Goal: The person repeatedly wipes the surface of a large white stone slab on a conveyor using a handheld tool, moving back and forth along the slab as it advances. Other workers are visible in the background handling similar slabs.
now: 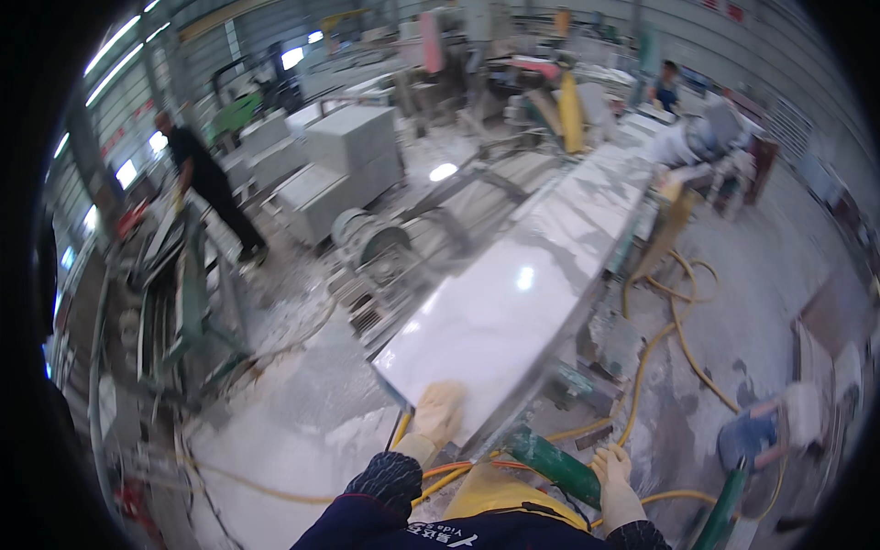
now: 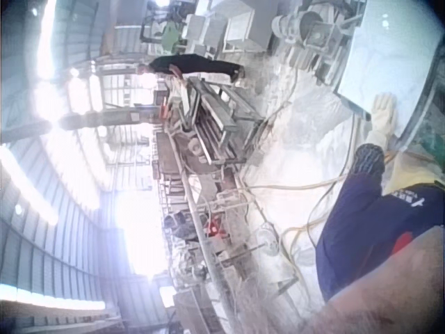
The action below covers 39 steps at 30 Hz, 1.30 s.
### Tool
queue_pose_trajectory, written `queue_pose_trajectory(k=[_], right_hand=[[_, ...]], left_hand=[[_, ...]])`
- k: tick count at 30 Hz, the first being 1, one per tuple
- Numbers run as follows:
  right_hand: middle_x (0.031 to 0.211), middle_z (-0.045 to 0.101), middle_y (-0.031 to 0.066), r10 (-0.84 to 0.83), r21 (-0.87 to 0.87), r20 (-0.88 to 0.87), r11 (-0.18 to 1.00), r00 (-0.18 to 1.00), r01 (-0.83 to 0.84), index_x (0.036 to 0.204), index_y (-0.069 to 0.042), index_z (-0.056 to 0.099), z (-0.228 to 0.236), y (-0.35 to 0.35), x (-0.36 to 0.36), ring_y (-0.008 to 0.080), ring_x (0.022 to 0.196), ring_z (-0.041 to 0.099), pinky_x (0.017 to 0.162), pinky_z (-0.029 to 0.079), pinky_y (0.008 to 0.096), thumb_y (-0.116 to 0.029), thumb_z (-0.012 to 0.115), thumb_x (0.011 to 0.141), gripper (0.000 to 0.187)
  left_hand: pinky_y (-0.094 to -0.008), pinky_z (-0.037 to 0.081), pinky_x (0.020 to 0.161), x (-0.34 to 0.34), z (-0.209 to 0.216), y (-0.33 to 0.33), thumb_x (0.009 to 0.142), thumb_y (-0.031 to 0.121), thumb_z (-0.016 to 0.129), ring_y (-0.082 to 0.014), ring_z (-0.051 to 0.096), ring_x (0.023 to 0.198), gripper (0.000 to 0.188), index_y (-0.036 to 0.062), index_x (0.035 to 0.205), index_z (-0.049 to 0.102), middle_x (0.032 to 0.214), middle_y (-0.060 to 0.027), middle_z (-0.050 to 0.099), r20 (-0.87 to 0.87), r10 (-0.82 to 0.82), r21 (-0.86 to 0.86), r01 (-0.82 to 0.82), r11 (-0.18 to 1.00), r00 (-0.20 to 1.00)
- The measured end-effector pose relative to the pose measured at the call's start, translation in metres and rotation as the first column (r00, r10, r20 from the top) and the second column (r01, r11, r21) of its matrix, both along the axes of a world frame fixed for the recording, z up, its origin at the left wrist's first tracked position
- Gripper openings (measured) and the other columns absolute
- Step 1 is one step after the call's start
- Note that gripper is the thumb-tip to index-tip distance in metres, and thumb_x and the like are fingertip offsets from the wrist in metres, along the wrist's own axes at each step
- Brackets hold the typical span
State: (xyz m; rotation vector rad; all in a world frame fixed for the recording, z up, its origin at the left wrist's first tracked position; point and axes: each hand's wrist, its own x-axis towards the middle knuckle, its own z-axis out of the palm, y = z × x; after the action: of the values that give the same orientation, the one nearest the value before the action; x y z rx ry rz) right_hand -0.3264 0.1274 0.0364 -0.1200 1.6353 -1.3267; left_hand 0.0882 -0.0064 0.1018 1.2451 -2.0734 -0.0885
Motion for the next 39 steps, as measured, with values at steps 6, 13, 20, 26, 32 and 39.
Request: queue_pose_trajectory(k=[6,13,20,26,32,39], right_hand=[[0.131,0.06,0.0187,0.433,-0.328,0.145,0.869,0.889,-0.37,0.139,-0.009,0.049,0.049,-0.126,0.084,0.0326,0.115,0.062,0.097,0.052,0.0441,-0.023,0.053,0.102,0.04],[0.121,0.058,0.0153,0.397,-0.292,0.133,0.891,0.908,-0.346,0.138,-0.008,0.047,0.037,-0.217,0.115,0.0292,0.114,0.058,0.1,0.047,0.0389,-0.031,0.064,0.096,0.05],[0.131,0.056,0.0124,0.443,-0.191,-0.236,0.851,0.865,-0.489,0.145,-0.012,0.041,0.045,-0.205,0.131,0.0251,0.116,0.059,0.098,0.049,0.0349,-0.033,0.067,0.095,0.06],[0.125,0.058,0.0074,0.582,-0.308,-0.099,0.753,0.807,-0.581,0.144,-0.013,0.043,0.055,-0.217,0.138,0.0204,0.107,0.061,0.093,0.052,0.0344,-0.028,0.061,0.098,0.052],[0.134,0.057,0.0083,0.592,-0.313,0.519,0.803,0.616,-0.508,0.135,-0.009,0.049,0.051,-0.241,0.14,0.0256,0.11,0.061,0.099,0.052,0.0427,-0.032,0.06,0.099,0.044],[0.141,0.054,0.0119,0.687,-0.38,0.418,0.726,0.594,-0.573,0.14,-0.004,0.046,0.06,-0.237,0.173,0.0304,0.127,0.054,0.108,0.045,0.0487,-0.027,0.062,0.097,0.052]], left_hand=[[-0.0444,0.041,0.105,0.0,-0.019,0.003,0.086,0.017,0.058,-0.0316,0.055,0.119,0.041,0.0079,0.126,0.058,0.127,-0.0142,0.06,0.04,0.071,-0.021,-0.07,0.997,0.997],[-0.0523,0.017,0.12,-0.008,-0.009,0.03,0.096,0.042,0.05,-0.0424,0.024,0.146,0.064,0.0174,0.153,0.035,0.158,-0.0197,0.03,0.243,0.427,0.356,-0.49,0.796,0.871],[-0.0516,0.014,0.12,-0.008,-0.011,0.033,0.096,0.044,0.047,-0.0433,0.019,0.148,0.067,0.0221,0.156,0.028,0.162,-0.0187,0.023,0.228,0.456,0.436,-0.509,0.742,0.86],[-0.05,0.014,0.121,-0.003,-0.011,0.035,0.097,0.048,0.044,-0.041,0.017,0.149,0.068,0.0257,0.158,0.023,0.163,-0.0147,0.021,0.267,0.43,0.467,-0.507,0.724,0.862],[-0.0517,0.016,0.119,-0.001,-0.013,0.038,0.097,0.045,0.046,-0.0428,0.018,0.148,0.068,0.0219,0.158,0.025,0.162,-0.0179,0.022,0.249,0.427,0.454,-0.494,0.742,0.869],[-0.0486,0.015,0.121,0.002,-0.03,0.039,0.097,0.046,0.049,-0.0399,0.018,0.148,0.071,0.017,0.157,0.026,0.162,-0.0192,0.021,0.175,0.454,0.469,-0.48,0.741,0.873]])
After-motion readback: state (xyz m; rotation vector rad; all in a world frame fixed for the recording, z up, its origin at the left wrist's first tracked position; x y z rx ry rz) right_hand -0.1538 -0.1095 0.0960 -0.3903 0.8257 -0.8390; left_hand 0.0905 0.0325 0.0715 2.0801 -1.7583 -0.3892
